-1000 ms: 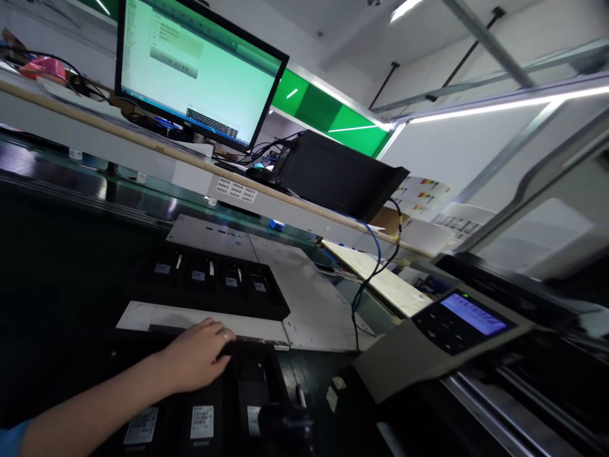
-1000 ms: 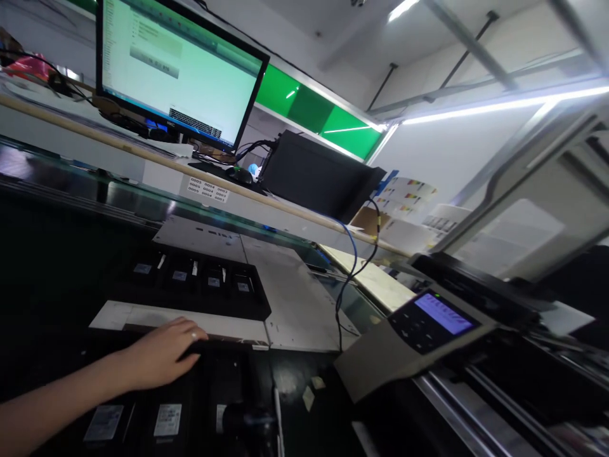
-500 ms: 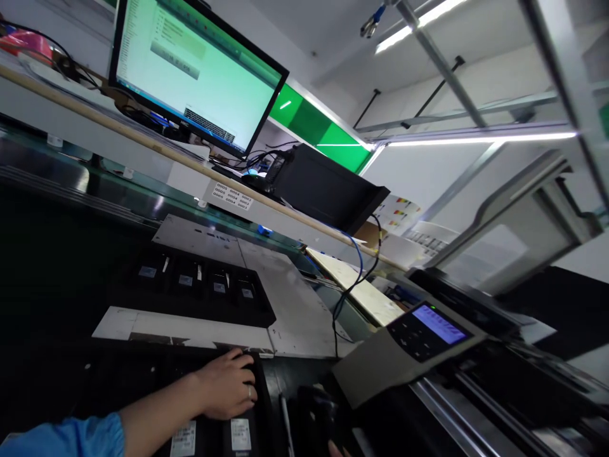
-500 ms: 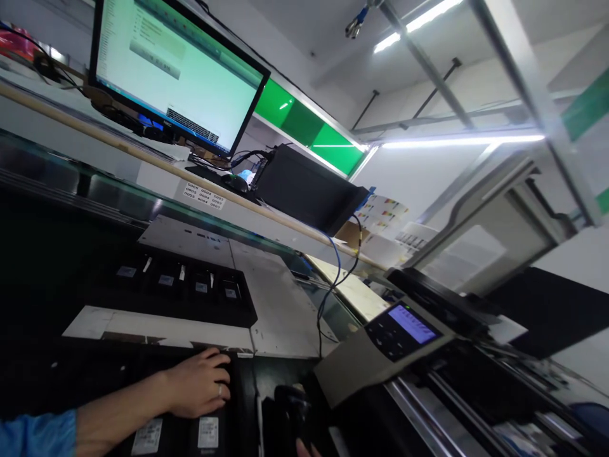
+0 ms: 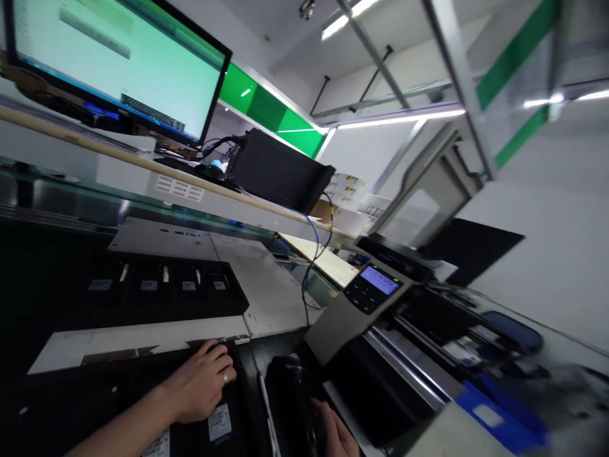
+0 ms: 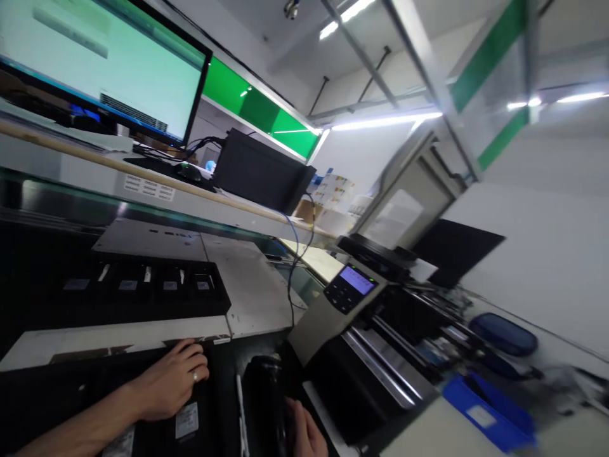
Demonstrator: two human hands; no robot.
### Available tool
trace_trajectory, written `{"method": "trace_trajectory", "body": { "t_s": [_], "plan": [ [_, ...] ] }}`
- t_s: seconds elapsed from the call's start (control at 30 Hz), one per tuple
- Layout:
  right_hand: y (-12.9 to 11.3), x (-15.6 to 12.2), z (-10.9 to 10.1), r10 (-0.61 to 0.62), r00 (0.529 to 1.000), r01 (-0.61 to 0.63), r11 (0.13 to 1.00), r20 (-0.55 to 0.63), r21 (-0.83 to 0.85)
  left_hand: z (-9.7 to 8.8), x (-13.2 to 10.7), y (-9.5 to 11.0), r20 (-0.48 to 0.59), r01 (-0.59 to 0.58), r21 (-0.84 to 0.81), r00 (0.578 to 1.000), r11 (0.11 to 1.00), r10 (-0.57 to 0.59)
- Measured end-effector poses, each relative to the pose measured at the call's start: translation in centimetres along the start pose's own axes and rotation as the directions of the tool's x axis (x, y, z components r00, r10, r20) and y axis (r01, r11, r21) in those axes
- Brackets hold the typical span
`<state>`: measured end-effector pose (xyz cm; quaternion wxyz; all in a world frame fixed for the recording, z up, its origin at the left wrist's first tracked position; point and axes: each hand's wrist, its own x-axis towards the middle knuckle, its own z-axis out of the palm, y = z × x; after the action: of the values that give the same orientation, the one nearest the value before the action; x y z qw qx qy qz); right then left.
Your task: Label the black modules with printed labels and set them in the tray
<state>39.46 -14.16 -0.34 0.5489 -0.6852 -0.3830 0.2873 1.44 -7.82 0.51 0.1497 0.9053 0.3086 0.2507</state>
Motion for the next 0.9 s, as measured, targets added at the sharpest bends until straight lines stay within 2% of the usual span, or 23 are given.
{"method": "trace_trajectory", "body": {
  "t_s": [0.1, 0.17, 0.23, 0.3, 0.43, 0.57, 0.67, 0.8, 0.9],
  "plan": [
    [-0.2, -0.3, 0.0, -0.051, 0.999, 0.05, 0.997, -0.002, -0.059, 0.6, -0.4, -0.4, -0.155, -0.074, 0.017, 0.985, 0.997, 0.076],
    [-0.2, -0.6, 0.3, -0.075, 0.997, 0.073, 0.995, -0.022, -0.071, 1.4, -0.6, -1.0, -0.286, -0.137, 0.08, 0.946, 0.987, 0.154],
    [-0.1, -0.7, 0.5, -0.108, 0.994, 0.106, 0.99, -0.019, -0.096, 2.2, -0.7, -1.6, -0.37, -0.175, 0.149, 0.903, 0.973, 0.219],
    [0.0, -0.7, 0.6, -0.133, 0.991, 0.131, 0.985, -0.012, -0.11, 2.9, -0.7, -2.1, -0.409, -0.186, 0.193, 0.877, 0.963, 0.251],
    [0.4, -0.5, 0.5, -0.141, 0.99, 0.137, 0.985, -0.032, -0.102, 3.7, -0.7, -2.6, -0.435, -0.178, 0.226, 0.862, 0.958, 0.262],
    [0.5, -0.3, 0.4, -0.159, 0.987, 0.157, 0.981, -0.01, -0.117, 4.1, -0.6, -2.7, -0.483, -0.168, 0.273, 0.828, 0.947, 0.286],
    [0.4, -0.4, 0.5, -0.156, 0.988, 0.155, 0.981, 0.002, -0.118, 4.2, -0.5, -2.7, -0.469, -0.143, 0.258, 0.846, 0.956, 0.254],
    [0.1, -0.4, 0.6, -0.13, 0.991, 0.127, 0.983, -0.012, -0.136, 3.8, -0.8, -2.6, -0.299, -0.074, 0.263, 0.942, 0.962, 0.155],
    [-0.2, -0.4, 0.7, -0.136, 0.991, 0.134, 0.981, -0.004, -0.139, 3.0, -0.7, -2.0, -0.263, -0.058, 0.243, 0.957, 0.968, 0.123]
  ]
}}
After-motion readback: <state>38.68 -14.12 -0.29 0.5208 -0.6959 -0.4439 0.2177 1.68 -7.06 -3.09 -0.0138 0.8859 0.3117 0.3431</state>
